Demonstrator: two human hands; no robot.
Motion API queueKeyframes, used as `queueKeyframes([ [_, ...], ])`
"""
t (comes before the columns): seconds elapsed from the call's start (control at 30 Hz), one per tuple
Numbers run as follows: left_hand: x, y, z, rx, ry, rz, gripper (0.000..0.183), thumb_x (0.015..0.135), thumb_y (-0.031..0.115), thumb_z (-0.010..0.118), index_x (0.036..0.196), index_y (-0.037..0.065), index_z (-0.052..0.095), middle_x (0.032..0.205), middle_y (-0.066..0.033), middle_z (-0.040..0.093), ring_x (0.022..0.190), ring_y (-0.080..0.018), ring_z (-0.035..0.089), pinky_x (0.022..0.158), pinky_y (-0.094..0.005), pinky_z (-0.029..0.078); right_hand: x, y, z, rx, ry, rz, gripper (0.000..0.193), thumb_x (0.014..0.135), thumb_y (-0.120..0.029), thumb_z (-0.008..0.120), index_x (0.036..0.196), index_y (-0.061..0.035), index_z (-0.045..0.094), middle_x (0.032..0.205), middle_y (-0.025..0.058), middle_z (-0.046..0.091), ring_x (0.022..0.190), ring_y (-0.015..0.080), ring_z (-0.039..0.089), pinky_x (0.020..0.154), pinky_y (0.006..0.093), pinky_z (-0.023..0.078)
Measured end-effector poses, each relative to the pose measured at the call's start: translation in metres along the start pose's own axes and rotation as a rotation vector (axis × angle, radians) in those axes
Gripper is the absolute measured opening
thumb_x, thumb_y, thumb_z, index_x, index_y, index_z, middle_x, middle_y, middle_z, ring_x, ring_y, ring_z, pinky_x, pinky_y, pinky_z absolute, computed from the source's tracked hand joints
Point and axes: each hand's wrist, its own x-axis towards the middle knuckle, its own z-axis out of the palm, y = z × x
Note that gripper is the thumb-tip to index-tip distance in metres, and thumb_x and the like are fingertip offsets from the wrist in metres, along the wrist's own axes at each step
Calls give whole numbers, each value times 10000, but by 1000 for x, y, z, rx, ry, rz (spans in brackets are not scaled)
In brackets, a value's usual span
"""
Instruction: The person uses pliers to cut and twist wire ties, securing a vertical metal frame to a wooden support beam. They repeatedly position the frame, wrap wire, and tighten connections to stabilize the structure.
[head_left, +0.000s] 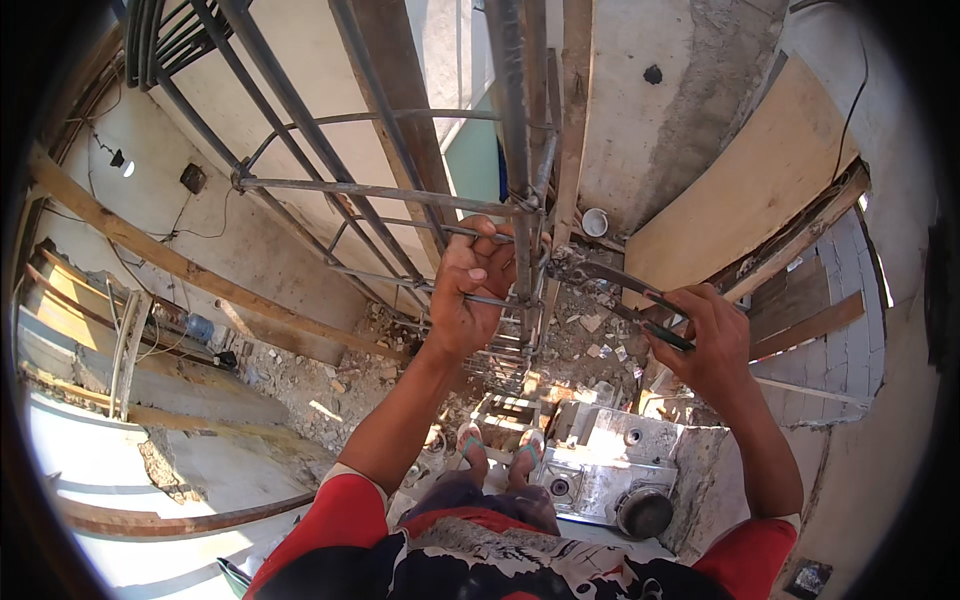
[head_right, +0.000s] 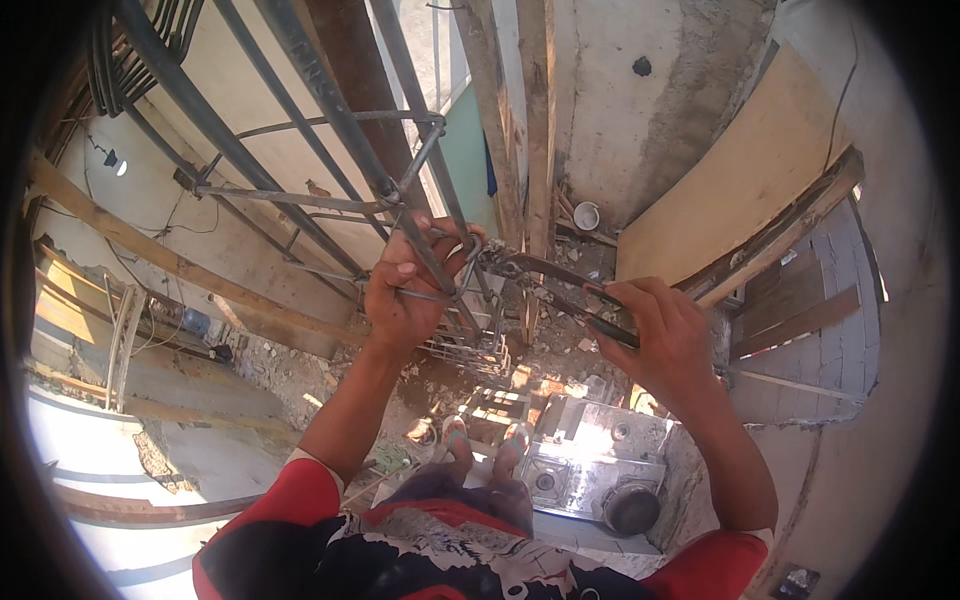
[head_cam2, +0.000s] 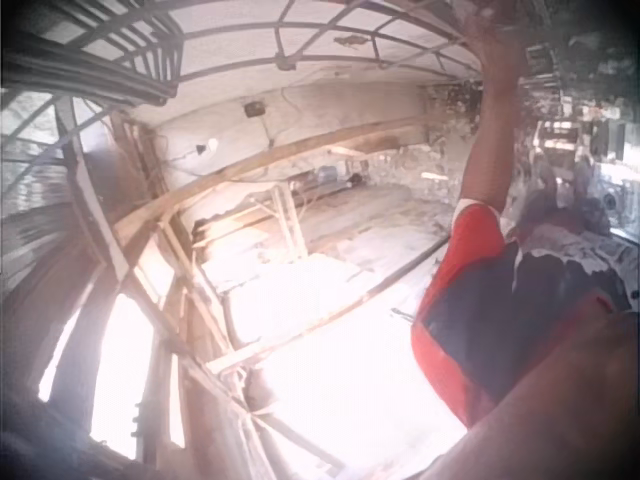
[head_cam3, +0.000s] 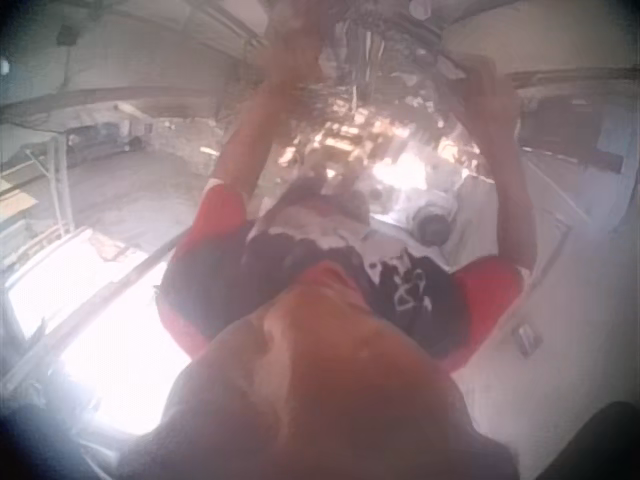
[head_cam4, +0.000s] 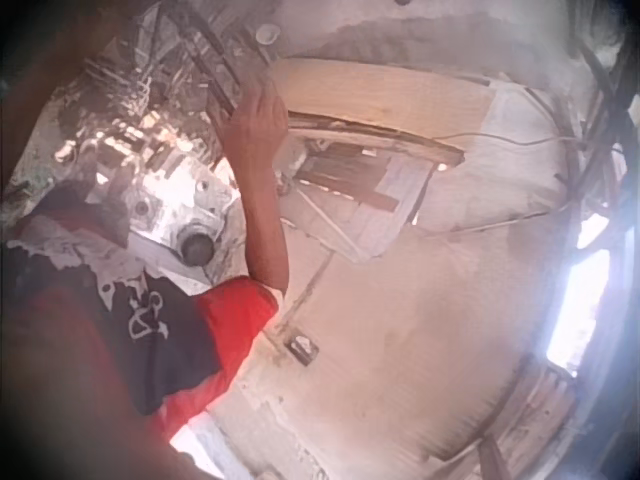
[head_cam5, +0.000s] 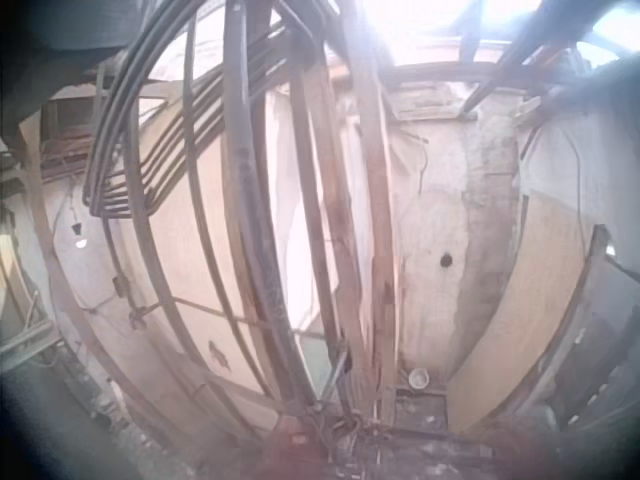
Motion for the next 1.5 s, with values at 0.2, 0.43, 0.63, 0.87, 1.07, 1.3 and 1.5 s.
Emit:
queueKeyframes([
  [0.2, -3, -2, 3, 1, -28, 9, 485, 798, 242, 538, 1247, 75, 465, 1258, -207, 581, 1327, -407, 505, 1158, -482, 358, 8, 21, -11, -214, 32, -210, 521, 799, -345, 819, 1226, -85, 672, 871, 71, 623, 705, 223, 582, 633, 360, 464],
  [0.43, -2, 2, 7, 43, -46, -8, 509, 795, 239, 547, 1270, 77, 464, 1290, -223, 586, 1334, -418, 496, 1166, -490, 337, 8, 39, 5, 1257, -861, 887, 418, 1077, -409, 529, 1227, -44, 666, 672, 43, 558, 531, 106, 498, 543, 288, 402],
  [0.63, 0, 6, 5, 64, -49, -26, 528, 807, 248, 558, 1291, 63, 459, 1316, -237, 578, 1347, -422, 481, 1167, -483, 334, 15, 21, 6, 710, -811, 466, 354, 998, -376, 664, 1146, -55, 661, 730, 30, 606, 600, 126, 557, 562, 311, 431],
  [0.87, -1, 4, 12, 56, 45, -16, 567, 766, 233, 556, 1273, 8, 436, 1263, -224, 585, 1310, -412, 521, 1168, -545, 341, 11, 22, 9, 62, -13, -43, 415, 842, -289, 815, 1170, -71, 683, 829, 56, 629, 692, 217, 624, 617, 354, 492],
  [1.07, -4, 4, 11, 46, 38, -28, 483, 783, 214, 543, 1229, 60, 441, 1274, -232, 568, 1328, -431, 506, 1175, -542, 339, 12, 53, 18, 218, -168, -124, 430, 942, -387, 724, 1165, -20, 697, 780, 48, 626, 617, 189, 594, 560, 307, 469],
  [1.3, -2, 5, 9, 13, 17, -46, 458, 793, 192, 539, 1225, 75, 440, 1278, -225, 566, 1368, -437, 483, 1189, -531, 338, 7, 44, 37, 1362, -968, 737, 457, 1056, -433, 578, 1045, 16, 664, 669, 10, 597, 518, 98, 536, 484, 253, 434],
  [1.5, -1, 6, 7, 4, 32, -32, 455, 790, 194, 550, 1221, 83, 453, 1274, -208, 576, 1357, -433, 491, 1182, -511, 355, 15, 34, 28, 674, -546, 385, 451, 833, -312, 865, 1121, -26, 668, 734, 39, 615, 674, 139, 578, 635, 306, 464],
])
